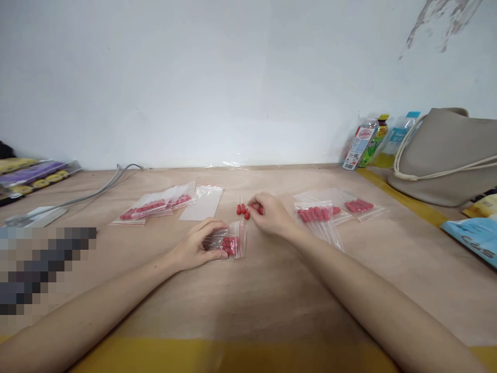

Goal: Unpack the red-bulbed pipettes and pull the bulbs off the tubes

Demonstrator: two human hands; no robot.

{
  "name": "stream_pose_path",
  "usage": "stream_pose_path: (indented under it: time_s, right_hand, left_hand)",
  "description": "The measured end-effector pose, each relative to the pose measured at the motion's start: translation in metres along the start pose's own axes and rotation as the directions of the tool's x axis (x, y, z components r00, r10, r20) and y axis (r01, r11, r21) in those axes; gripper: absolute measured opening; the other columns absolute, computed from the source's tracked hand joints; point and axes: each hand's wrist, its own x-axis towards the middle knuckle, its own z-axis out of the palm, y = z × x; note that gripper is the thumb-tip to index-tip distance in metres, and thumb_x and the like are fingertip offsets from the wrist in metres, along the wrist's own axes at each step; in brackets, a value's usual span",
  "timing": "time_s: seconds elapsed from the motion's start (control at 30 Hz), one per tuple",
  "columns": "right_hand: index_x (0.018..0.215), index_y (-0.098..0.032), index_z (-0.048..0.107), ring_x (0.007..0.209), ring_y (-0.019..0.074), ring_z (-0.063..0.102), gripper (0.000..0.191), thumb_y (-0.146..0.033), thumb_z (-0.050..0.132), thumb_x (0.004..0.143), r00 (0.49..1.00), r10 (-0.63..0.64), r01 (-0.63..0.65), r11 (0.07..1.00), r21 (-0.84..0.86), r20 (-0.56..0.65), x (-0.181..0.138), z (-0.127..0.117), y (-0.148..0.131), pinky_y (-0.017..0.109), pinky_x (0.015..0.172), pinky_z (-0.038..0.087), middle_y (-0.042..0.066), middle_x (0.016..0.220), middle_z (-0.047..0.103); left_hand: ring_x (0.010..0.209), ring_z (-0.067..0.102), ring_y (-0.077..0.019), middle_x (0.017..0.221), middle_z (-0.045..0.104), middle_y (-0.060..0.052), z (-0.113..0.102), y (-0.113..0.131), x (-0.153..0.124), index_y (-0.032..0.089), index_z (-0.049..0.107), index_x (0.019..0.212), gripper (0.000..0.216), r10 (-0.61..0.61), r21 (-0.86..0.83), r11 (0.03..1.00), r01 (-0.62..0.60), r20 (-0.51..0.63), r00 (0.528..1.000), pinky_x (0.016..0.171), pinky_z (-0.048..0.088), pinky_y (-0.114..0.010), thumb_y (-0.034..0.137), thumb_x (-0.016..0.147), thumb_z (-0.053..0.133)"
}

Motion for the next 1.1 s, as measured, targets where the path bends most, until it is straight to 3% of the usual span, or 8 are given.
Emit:
stream_pose_path:
  time_s: [0.17, 0.3, 0.43, 0.53, 0.7, 0.87, 1.0, 1.1]
  right_hand:
    - [0.078, -0.016, 0.064, 0.071, 0.0124, 0.054, 0.012, -0.023, 0.055, 0.076, 0.985, -0.098, 0.071, 0.980, 0.188, 0.140, -0.029, 0.003, -0.008, 0.024, 0.064, 0.041, 0.003, 0.075, 0.062]
    - [0.087, -0.017, 0.064, 0.079, 0.0133, 0.053, 0.016, -0.027, 0.058, 0.077, 0.948, -0.216, 0.160, 0.959, 0.236, 0.236, -0.032, 0.011, -0.014, 0.026, 0.072, 0.041, 0.004, 0.083, 0.059]
    - [0.085, -0.017, 0.062, 0.080, 0.0138, 0.052, 0.017, -0.030, 0.061, 0.074, 0.901, -0.247, 0.148, 0.948, 0.283, 0.356, -0.029, 0.012, -0.020, 0.025, 0.071, 0.040, 0.003, 0.086, 0.058]
    - [0.081, -0.017, 0.060, 0.075, 0.0128, 0.052, 0.021, -0.033, 0.066, 0.068, 0.873, -0.205, 0.066, 0.949, 0.308, 0.443, -0.029, 0.012, -0.022, 0.024, 0.066, 0.040, 0.001, 0.081, 0.058]
    - [0.079, -0.017, 0.051, 0.057, 0.0078, 0.046, 0.027, -0.027, 0.068, 0.061, 0.834, -0.054, -0.180, 0.914, 0.363, 0.550, -0.032, 0.014, -0.027, 0.019, 0.049, 0.035, -0.005, 0.066, 0.053]
    - [0.080, -0.017, 0.049, 0.053, 0.0055, 0.044, 0.021, -0.020, 0.063, 0.064, 0.854, -0.079, -0.202, 0.860, 0.468, 0.514, -0.036, 0.018, -0.032, 0.018, 0.047, 0.034, -0.007, 0.061, 0.049]
    - [0.075, -0.016, 0.049, 0.052, 0.0052, 0.048, 0.018, -0.012, 0.061, 0.062, 0.857, 0.046, -0.369, 0.748, 0.551, 0.513, -0.033, 0.018, -0.031, 0.016, 0.046, 0.036, -0.007, 0.059, 0.051]
    - [0.074, -0.016, 0.049, 0.049, 0.0057, 0.051, 0.015, -0.011, 0.059, 0.063, 0.782, 0.209, -0.568, 0.627, 0.533, 0.588, -0.029, 0.014, -0.027, 0.015, 0.042, 0.039, -0.006, 0.056, 0.053]
  left_hand:
    - [0.097, 0.053, -0.0188, 0.107, 0.052, -0.007, 0.001, -0.001, 0.000, 0.020, 0.045, 0.114, 0.051, 0.042, 0.010, 0.999, -0.042, -0.018, 0.999, 0.084, 0.044, -0.031, 0.042, 0.071, 0.065]
    - [0.100, 0.052, -0.0189, 0.110, 0.052, -0.007, 0.001, 0.001, 0.000, 0.020, 0.045, 0.114, 0.049, 0.097, 0.017, 0.995, -0.096, -0.024, 0.995, 0.086, 0.043, -0.031, 0.040, 0.073, 0.064]
    - [0.100, 0.053, -0.0192, 0.109, 0.053, -0.008, 0.001, 0.002, -0.001, 0.021, 0.046, 0.114, 0.047, 0.111, 0.010, 0.994, -0.110, -0.027, 0.993, 0.086, 0.043, -0.032, 0.039, 0.074, 0.063]
    - [0.100, 0.052, -0.0199, 0.109, 0.053, -0.008, 0.002, 0.002, -0.001, 0.021, 0.047, 0.114, 0.046, 0.097, 0.008, 0.995, -0.097, -0.014, 0.995, 0.086, 0.043, -0.033, 0.039, 0.075, 0.062]
    - [0.102, 0.051, -0.0206, 0.111, 0.053, -0.008, 0.002, 0.001, 0.000, 0.021, 0.046, 0.116, 0.050, 0.092, -0.025, 0.996, -0.091, 0.022, 0.996, 0.088, 0.043, -0.034, 0.040, 0.073, 0.064]
    - [0.101, 0.052, -0.0202, 0.109, 0.053, -0.008, 0.000, 0.003, 0.002, 0.020, 0.047, 0.115, 0.050, 0.081, -0.043, 0.996, -0.080, 0.038, 0.996, 0.087, 0.042, -0.033, 0.040, 0.073, 0.064]
    - [0.100, 0.052, -0.0206, 0.109, 0.054, -0.008, 0.000, 0.003, 0.001, 0.020, 0.046, 0.115, 0.054, 0.047, -0.039, 0.998, -0.046, 0.028, 0.999, 0.086, 0.043, -0.033, 0.043, 0.070, 0.065]
    - [0.099, 0.053, -0.0213, 0.110, 0.054, -0.008, 0.000, 0.003, 0.000, 0.021, 0.044, 0.116, 0.057, -0.006, -0.016, 1.000, 0.006, 0.029, 1.000, 0.084, 0.044, -0.034, 0.045, 0.069, 0.065]
